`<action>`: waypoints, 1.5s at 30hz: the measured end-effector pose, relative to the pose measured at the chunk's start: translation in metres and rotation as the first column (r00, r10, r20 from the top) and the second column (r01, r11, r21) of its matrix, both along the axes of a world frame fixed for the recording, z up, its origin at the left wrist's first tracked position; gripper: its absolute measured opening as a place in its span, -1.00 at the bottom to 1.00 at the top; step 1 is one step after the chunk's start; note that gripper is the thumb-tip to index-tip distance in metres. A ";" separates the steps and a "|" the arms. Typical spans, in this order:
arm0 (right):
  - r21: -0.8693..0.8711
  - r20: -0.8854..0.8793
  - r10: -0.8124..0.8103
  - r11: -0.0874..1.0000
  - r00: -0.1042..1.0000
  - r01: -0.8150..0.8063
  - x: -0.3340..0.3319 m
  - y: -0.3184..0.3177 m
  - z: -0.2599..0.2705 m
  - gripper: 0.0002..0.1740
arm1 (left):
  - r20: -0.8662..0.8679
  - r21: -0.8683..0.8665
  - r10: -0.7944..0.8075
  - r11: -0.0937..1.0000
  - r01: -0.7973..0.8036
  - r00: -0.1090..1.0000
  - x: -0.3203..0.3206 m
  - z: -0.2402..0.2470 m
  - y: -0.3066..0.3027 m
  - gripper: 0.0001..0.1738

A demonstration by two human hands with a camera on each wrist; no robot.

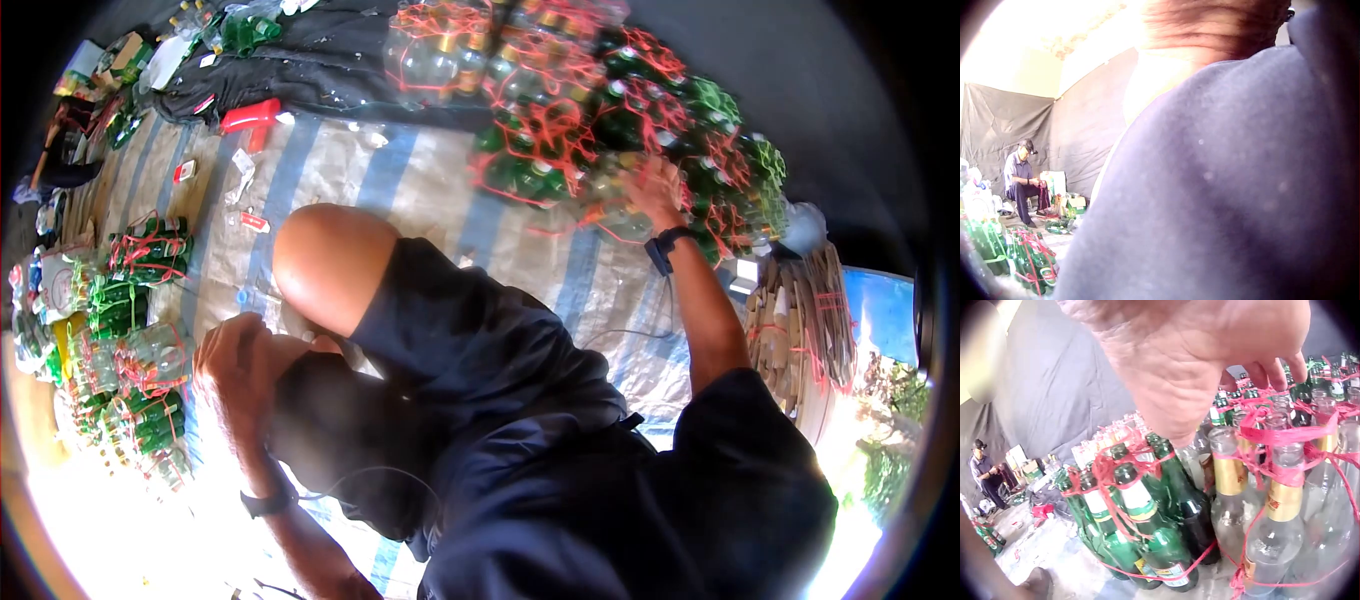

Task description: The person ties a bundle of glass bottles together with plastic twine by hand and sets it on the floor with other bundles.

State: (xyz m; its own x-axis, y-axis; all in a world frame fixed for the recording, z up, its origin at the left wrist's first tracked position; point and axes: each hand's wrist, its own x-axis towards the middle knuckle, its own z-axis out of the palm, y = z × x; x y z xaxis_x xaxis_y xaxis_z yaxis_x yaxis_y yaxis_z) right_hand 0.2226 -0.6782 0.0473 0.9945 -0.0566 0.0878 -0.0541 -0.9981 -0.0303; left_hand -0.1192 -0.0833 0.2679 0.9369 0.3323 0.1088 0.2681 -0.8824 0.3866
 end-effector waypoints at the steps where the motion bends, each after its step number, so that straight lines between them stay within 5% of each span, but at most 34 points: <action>1: 0.028 -0.135 -0.064 0.997 0.989 0.069 0.006 -0.005 -0.003 0.08 | -0.006 0.001 0.001 1.000 -0.001 1.000 0.000 0.000 0.000 -0.77; 4: 0.125 -0.206 -0.172 0.972 0.963 0.200 0.011 -0.014 -0.026 0.09 | -0.022 0.014 0.018 1.000 -0.018 1.000 0.002 0.000 -0.001 -0.77; 5: 0.162 -0.286 -0.126 0.971 0.950 0.177 0.034 -0.049 -0.077 0.29 | -0.022 0.022 0.011 1.000 -0.011 1.000 0.002 -0.001 0.000 -0.77; 9: 0.160 -0.379 -0.155 0.960 0.912 0.229 0.023 -0.031 -0.047 0.26 | -0.030 0.015 0.043 0.999 -0.042 0.999 0.002 -0.001 -0.001 -0.78; 14: 0.244 -0.327 -0.119 0.948 0.938 0.205 0.013 -0.020 -0.047 0.14 | -0.042 0.013 0.050 0.999 -0.049 0.998 0.004 -0.001 -0.004 -0.78; 19: 0.108 -0.301 -0.044 0.991 0.953 0.080 0.005 -0.011 -0.040 -0.23 | -0.061 0.007 0.059 0.998 -0.058 0.996 0.005 -0.005 -0.001 -0.77; 22: 0.098 -0.291 -0.048 0.992 0.955 0.079 0.008 -0.017 -0.051 -0.28 | -0.076 -0.014 0.037 0.999 -0.039 0.996 0.003 -0.004 0.008 -0.74; 24: 0.067 -0.326 -0.011 0.997 0.945 0.035 -0.001 -0.009 -0.044 -0.36 | -0.119 -0.239 0.017 0.970 -0.045 0.993 0.002 0.001 0.015 -0.69; 26: -0.252 -0.186 0.106 0.956 0.977 -0.151 0.017 -0.047 -0.096 -0.43 | -0.125 -0.280 0.040 0.957 -0.074 0.991 0.018 0.046 -0.036 -0.63; 30: -0.376 -0.165 0.204 0.891 0.965 -0.253 0.028 -0.070 -0.125 -0.50 | 0.113 -0.398 -0.150 0.899 0.183 0.982 0.041 0.081 -0.046 -0.60; 32: -0.255 -0.186 0.154 0.946 0.970 -0.199 0.015 -0.049 -0.094 -0.55 | 0.038 -0.774 0.188 0.627 -0.090 0.981 0.047 0.068 -0.055 -0.65; 34: -0.367 -0.070 0.204 0.905 0.976 -0.216 0.015 -0.059 -0.111 -0.57 | 0.037 -0.812 0.255 0.572 -0.120 0.966 0.063 0.078 -0.070 -0.70; 35: -0.324 -0.037 0.194 0.926 0.980 -0.195 0.012 -0.056 -0.111 -0.57 | 0.118 -0.887 0.277 0.461 -0.024 0.954 0.072 0.065 -0.073 -0.71; 36: -0.278 -0.008 0.180 0.944 0.984 -0.176 0.013 -0.057 -0.111 -0.57 | 0.233 -0.771 0.220 0.636 0.042 0.947 0.080 0.060 -0.071 -0.70; 39: -0.275 -0.188 0.133 0.944 0.973 -0.183 0.016 -0.049 -0.098 -0.54 | 0.236 -0.677 0.235 0.736 -0.014 0.943 0.094 0.024 -0.064 -0.68; 40: 0.022 -0.131 -0.034 0.999 0.991 0.037 0.030 -0.069 -0.131 -0.14 | 0.253 -0.656 0.196 0.755 0.019 0.947 0.100 0.010 -0.059 -0.67; 42: 0.111 -0.113 -0.186 0.974 0.976 0.198 0.022 -0.049 -0.110 -0.02 | 0.277 -0.622 0.164 0.781 0.047 0.947 0.105 -0.009 -0.052 -0.66; 45: 0.188 -0.075 -0.164 0.966 0.984 0.176 0.016 -0.041 -0.101 -0.05 | 0.189 -0.784 0.154 0.618 0.055 0.970 0.108 -0.022 -0.047 -0.53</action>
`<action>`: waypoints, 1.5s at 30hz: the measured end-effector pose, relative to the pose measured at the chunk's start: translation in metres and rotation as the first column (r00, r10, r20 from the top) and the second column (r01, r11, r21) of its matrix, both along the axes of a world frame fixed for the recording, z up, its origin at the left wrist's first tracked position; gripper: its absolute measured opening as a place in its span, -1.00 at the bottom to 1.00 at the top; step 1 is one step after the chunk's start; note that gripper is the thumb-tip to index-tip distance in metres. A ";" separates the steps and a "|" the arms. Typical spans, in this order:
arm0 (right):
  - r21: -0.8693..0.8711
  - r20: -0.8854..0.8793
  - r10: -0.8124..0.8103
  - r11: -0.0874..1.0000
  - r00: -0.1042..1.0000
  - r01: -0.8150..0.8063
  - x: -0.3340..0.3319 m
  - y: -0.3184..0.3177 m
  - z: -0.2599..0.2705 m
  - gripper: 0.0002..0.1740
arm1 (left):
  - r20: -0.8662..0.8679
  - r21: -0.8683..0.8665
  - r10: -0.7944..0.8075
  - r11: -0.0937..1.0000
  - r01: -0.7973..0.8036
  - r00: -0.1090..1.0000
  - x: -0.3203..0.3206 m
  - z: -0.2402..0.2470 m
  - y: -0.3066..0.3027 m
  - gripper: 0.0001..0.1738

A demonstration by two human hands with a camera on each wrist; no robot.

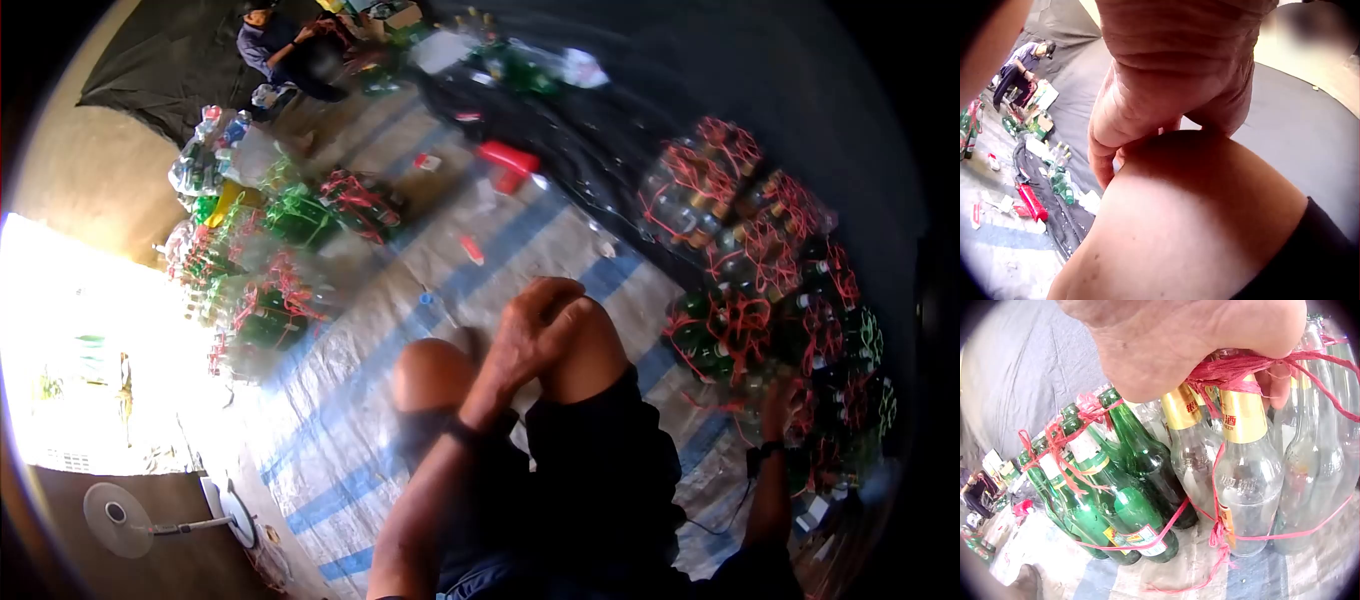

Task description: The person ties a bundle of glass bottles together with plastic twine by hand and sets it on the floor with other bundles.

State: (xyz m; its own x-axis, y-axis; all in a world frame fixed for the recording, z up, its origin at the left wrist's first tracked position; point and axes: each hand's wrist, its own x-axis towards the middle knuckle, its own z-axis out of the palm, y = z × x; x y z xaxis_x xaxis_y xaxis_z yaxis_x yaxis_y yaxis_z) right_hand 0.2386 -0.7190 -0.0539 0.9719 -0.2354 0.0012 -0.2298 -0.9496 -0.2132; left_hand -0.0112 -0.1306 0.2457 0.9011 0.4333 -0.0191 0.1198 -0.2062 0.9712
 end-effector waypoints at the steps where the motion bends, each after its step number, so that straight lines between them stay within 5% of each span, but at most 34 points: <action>1: 0.005 0.005 0.011 1.000 1.000 -0.011 -0.001 0.009 0.010 -0.05 | 0.005 0.005 0.011 1.000 -0.011 1.000 0.000 -0.003 0.001 -0.53; 5: -0.003 -0.071 -0.067 0.998 0.995 0.067 0.004 -0.003 -0.002 -0.08 | 0.055 -0.030 0.003 1.000 -0.001 0.999 0.000 -0.009 0.001 -0.49; 7: -0.331 -0.186 0.161 0.919 0.969 -0.216 0.018 -0.027 -0.026 -0.04 | 0.065 -0.015 0.009 1.000 -0.008 0.998 -0.001 -0.011 0.000 -0.49; 8: -0.334 -0.183 0.162 0.917 0.970 -0.216 0.018 -0.026 -0.023 -0.04 | 0.073 -0.024 0.021 1.000 -0.019 0.997 -0.001 -0.012 0.000 -0.49; 10: -0.006 -0.050 0.006 1.000 0.999 -0.006 0.009 -0.012 -0.010 -0.02 | 0.083 -0.034 0.033 0.999 -0.030 0.996 -0.001 -0.017 -0.001 -0.50; 14: -0.013 -0.102 -0.055 0.998 0.993 0.054 0.007 -0.001 0.002 0.01 | 0.110 -0.071 0.033 0.997 -0.025 0.993 -0.001 -0.023 -0.003 -0.51; 17: -0.092 0.016 -0.014 0.996 1.000 0.015 0.011 -0.010 -0.010 0.02 | 0.104 -0.093 0.034 0.995 -0.025 0.994 0.000 -0.023 -0.002 -0.53; 19: -0.121 -0.100 -0.025 0.993 0.995 0.012 0.015 -0.009 -0.010 0.03 | 0.101 -0.082 0.033 0.996 -0.024 0.994 -0.001 -0.027 0.000 -0.53; 29: -0.056 -0.141 -0.040 0.998 0.989 0.033 0.018 -0.006 -0.006 0.02 | 0.119 -0.197 0.078 0.979 -0.053 0.990 0.003 -0.035 -0.003 -0.50; 31: -0.091 -0.135 0.012 0.996 0.991 -0.025 0.026 -0.018 -0.018 0.04 | 0.138 -0.086 0.040 0.996 -0.028 0.990 0.005 -0.040 0.000 -0.49; 33: -0.207 -0.289 0.025 0.974 0.957 -0.088 0.037 -0.027 -0.031 0.06 | 0.132 -0.108 0.057 0.993 -0.043 0.990 0.003 -0.040 -0.001 -0.48; 36: -0.391 -0.291 0.028 0.909 0.956 -0.146 0.037 -0.024 -0.031 0.07 | 0.118 -0.164 0.066 0.985 -0.047 0.991 0.002 -0.033 -0.004 -0.46; 45: -0.246 -0.188 0.045 0.965 0.981 -0.091 0.035 -0.034 -0.038 0.14 | 0.153 -0.132 0.048 0.991 -0.028 0.987 0.005 -0.038 -0.003 -0.47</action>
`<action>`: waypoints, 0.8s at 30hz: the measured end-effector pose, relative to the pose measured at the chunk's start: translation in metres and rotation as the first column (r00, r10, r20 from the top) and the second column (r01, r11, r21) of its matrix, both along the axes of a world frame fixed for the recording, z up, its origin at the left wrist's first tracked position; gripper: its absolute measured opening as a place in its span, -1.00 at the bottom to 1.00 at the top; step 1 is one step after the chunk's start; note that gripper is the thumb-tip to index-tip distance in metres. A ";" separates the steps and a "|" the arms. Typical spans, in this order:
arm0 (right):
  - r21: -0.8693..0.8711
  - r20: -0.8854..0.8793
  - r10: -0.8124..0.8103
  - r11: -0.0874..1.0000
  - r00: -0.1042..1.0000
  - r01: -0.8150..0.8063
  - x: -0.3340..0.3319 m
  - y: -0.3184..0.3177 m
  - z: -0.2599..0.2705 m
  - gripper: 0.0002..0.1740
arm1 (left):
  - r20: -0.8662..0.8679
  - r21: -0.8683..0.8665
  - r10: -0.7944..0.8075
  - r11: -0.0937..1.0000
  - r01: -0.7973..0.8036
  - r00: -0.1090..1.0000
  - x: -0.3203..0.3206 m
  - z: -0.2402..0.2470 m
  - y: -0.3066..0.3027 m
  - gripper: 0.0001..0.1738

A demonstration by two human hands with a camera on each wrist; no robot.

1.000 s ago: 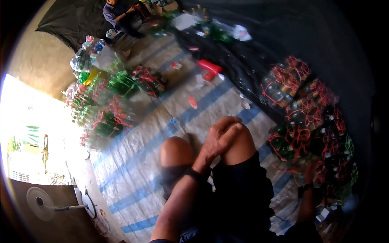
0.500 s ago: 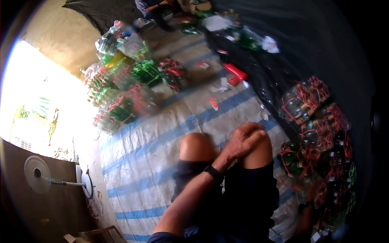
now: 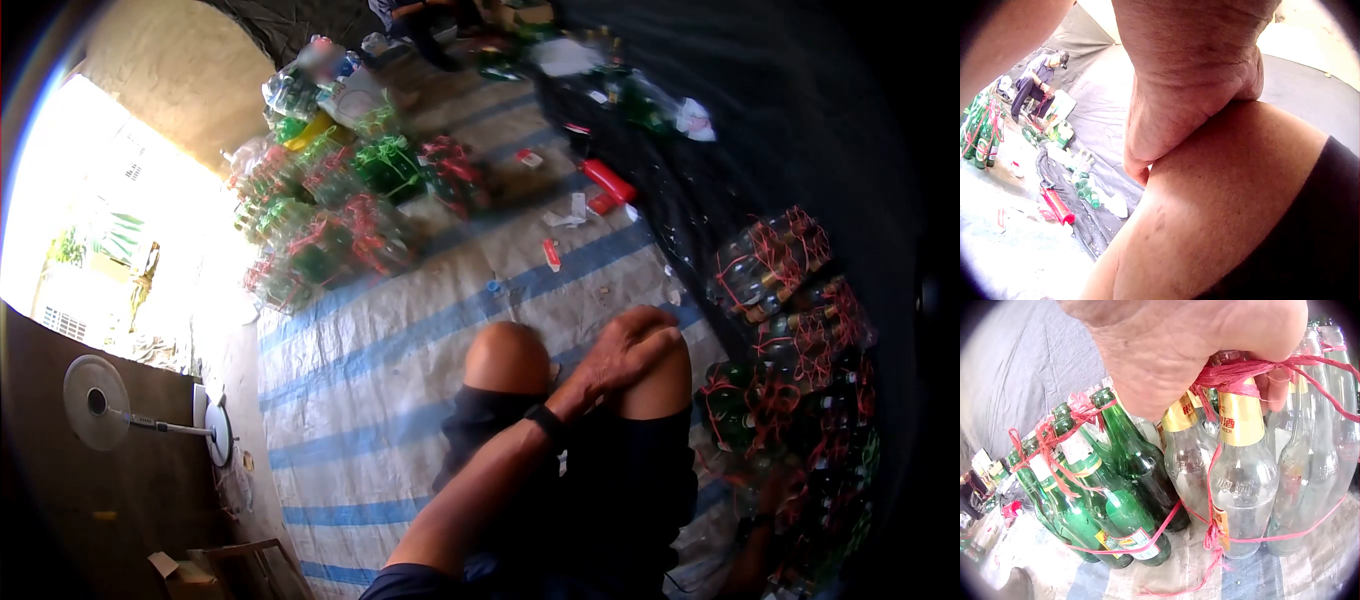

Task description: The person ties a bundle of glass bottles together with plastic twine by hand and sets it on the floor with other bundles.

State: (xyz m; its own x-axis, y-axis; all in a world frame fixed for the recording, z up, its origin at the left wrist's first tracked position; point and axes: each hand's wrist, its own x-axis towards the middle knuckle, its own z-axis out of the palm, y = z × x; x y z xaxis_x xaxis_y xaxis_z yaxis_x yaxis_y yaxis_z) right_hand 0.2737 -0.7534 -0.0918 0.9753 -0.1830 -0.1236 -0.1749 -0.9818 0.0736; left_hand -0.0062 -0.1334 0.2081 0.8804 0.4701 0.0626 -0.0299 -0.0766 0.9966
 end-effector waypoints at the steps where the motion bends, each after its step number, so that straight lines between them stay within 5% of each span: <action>1: -0.002 0.000 0.000 1.000 1.000 0.000 -0.002 0.002 0.004 0.14 | 0.000 -0.002 0.000 1.000 0.000 1.000 0.000 -0.001 0.000 -0.47; 7: 0.069 0.090 -0.009 0.998 0.996 0.003 -0.003 0.003 0.004 0.16 | -0.006 0.020 0.011 1.000 -0.011 1.000 0.001 -0.005 0.000 -0.47; 9: -0.108 -0.092 0.099 0.988 0.991 -0.109 0.005 -0.001 0.001 0.16 | -0.004 0.040 0.020 0.999 -0.020 1.000 0.001 -0.004 0.000 -0.47; 13: -0.005 -0.067 0.025 1.000 0.997 -0.026 -0.007 0.014 0.019 0.15 | -0.031 0.018 0.017 1.000 -0.017 0.999 0.000 -0.001 0.000 -0.47; 15: -0.177 -0.015 0.136 0.975 0.991 -0.137 0.002 -0.006 -0.008 0.16 | -0.042 0.031 0.001 1.000 0.000 0.999 0.000 -0.004 0.001 -0.40; 18: -0.149 -0.022 0.122 0.981 0.992 -0.124 0.001 -0.002 -0.003 0.14 | -0.025 0.022 -0.002 1.000 0.003 1.000 0.001 -0.002 0.001 -0.40; 19: -0.252 0.198 0.340 0.924 0.919 -0.287 0.014 -0.031 -0.040 0.14 | -0.027 0.021 -0.001 1.000 0.002 1.000 0.001 -0.003 0.000 -0.40; 20: -0.450 0.402 0.555 0.812 0.728 -0.371 0.026 -0.060 -0.077 0.13 | -0.018 0.038 0.015 0.999 -0.015 1.000 0.001 -0.004 -0.001 -0.44; 21: -0.450 0.401 0.556 0.812 0.728 -0.372 0.027 -0.058 -0.071 0.13 | -0.009 0.056 0.032 0.998 -0.031 0.999 0.001 -0.003 -0.001 -0.48; 22: -0.256 0.198 0.391 0.906 0.899 -0.337 0.027 -0.053 -0.059 0.12 | -0.010 0.055 0.034 0.998 -0.033 0.999 0.001 -0.001 -0.002 -0.48; 24: -0.130 0.079 0.203 0.973 0.976 -0.192 0.012 -0.020 -0.022 0.11 | -0.012 0.057 0.037 0.998 -0.036 0.999 0.001 0.000 -0.002 -0.49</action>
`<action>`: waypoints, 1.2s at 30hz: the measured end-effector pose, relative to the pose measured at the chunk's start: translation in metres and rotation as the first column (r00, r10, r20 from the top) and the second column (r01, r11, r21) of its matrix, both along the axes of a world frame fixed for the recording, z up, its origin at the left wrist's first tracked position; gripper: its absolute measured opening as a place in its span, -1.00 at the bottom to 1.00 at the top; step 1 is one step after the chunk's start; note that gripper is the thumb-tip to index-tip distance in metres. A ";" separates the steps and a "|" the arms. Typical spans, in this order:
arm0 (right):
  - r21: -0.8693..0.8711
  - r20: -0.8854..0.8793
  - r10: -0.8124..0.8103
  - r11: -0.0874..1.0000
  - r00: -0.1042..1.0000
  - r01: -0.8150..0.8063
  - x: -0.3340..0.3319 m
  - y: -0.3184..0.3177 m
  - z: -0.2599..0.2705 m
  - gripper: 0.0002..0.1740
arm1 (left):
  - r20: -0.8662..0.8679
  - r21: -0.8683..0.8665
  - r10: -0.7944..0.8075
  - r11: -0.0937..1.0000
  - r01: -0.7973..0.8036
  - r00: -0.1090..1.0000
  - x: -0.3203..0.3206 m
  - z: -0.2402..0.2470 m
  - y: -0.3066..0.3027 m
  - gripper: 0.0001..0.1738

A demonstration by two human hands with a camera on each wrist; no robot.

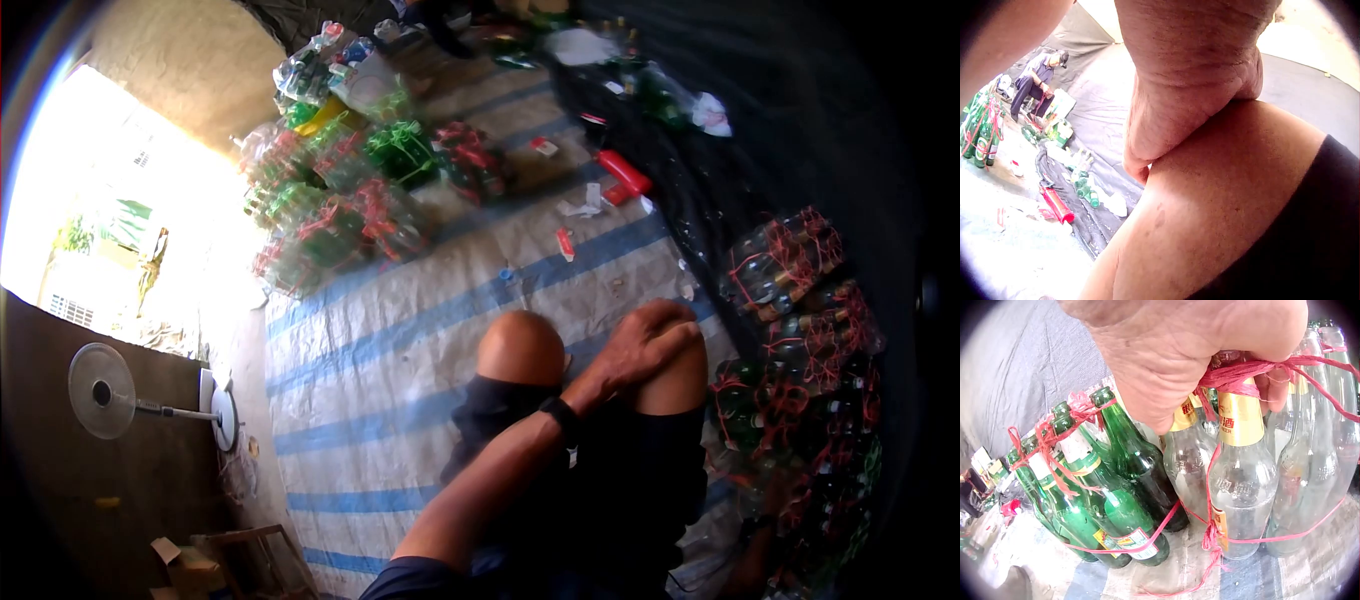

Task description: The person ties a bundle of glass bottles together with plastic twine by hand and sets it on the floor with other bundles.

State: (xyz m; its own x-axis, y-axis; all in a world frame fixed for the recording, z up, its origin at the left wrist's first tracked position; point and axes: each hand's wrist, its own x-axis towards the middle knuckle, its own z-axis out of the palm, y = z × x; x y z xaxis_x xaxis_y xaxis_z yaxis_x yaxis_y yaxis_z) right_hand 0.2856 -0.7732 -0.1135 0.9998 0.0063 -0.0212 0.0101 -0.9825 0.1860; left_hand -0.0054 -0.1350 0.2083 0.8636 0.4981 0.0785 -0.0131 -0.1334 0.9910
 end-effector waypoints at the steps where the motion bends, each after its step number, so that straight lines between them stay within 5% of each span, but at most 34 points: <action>1: 0.023 -0.046 -0.050 0.998 0.998 0.051 -0.007 0.013 0.012 0.10 | 0.000 0.000 0.001 1.000 -0.001 1.000 0.000 -0.001 0.000 -0.49; 4: 0.067 -0.117 -0.137 0.987 0.984 0.145 -0.015 0.025 0.030 0.10 | -0.001 0.006 -0.010 1.000 0.010 1.000 0.001 -0.004 0.001 -0.49; 9: 0.052 -0.053 -0.006 0.999 0.999 0.009 0.017 -0.047 -0.044 0.09 | 0.042 -0.077 -0.021 0.997 0.024 0.999 0.003 -0.008 -0.002 -0.48; 14: 0.193 -0.187 -0.114 0.970 0.976 0.150 0.010 -0.037 -0.012 0.07 | 0.030 -0.140 -0.038 0.989 0.042 0.999 0.004 -0.008 -0.003 -0.47; 15: 0.069 0.006 0.231 0.971 0.973 -0.231 0.018 -0.061 -0.030 -0.29 | 0.033 -0.136 -0.032 0.990 0.036 0.999 0.003 -0.006 -0.003 -0.47; 16: -0.117 0.138 0.568 0.823 0.811 -0.556 0.030 -0.079 -0.052 -0.56 | 0.035 -0.132 -0.024 0.991 0.028 0.999 0.003 -0.005 -0.003 -0.47; 17: 0.098 -0.050 0.121 0.988 0.991 -0.116 0.023 -0.061 -0.060 -0.24 | 0.043 -0.142 -0.025 0.989 0.031 0.999 0.003 -0.004 -0.003 -0.50; 20: -0.148 -0.247 0.052 0.985 0.968 -0.091 0.004 -0.017 -0.004 -0.24 | 0.035 -0.178 -0.033 0.983 0.039 0.999 0.002 0.000 -0.004 -0.52; 24: -0.024 -0.288 0.128 0.990 0.949 -0.141 0.022 -0.051 -0.035 -0.18 | 0.042 -0.211 -0.033 0.977 0.041 0.999 0.002 -0.001 -0.005 -0.53; 26: -0.142 -0.226 0.025 0.988 0.974 -0.059 0.012 -0.030 -0.022 -0.18 | 0.054 -0.223 -0.034 0.974 0.045 0.998 0.002 -0.001 -0.006 -0.53; 29: 0.129 0.005 0.038 0.991 0.999 -0.038 -0.050 0.044 0.062 -0.13 | 0.061 -0.210 -0.035 0.977 0.047 0.998 0.002 -0.001 -0.004 -0.54; 32: -0.024 -0.219 -0.065 0.998 0.974 0.061 0.004 -0.016 -0.003 -0.07 | 0.045 -0.188 -0.031 0.981 0.039 0.998 0.001 0.000 -0.004 -0.55; 36: 0.030 -0.189 -0.151 0.987 0.970 0.160 0.003 -0.016 -0.006 -0.03 | 0.053 -0.171 -0.021 0.985 0.030 0.998 0.002 -0.001 -0.004 -0.55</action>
State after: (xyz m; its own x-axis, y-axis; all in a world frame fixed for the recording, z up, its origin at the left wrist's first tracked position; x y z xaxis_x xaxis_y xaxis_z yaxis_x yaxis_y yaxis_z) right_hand 0.2888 -0.7893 -0.1196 0.9671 -0.1440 -0.2099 -0.1134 -0.9820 0.1511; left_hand -0.0035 -0.1388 0.2069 0.8733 0.4858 0.0377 -0.0649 0.0394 0.9971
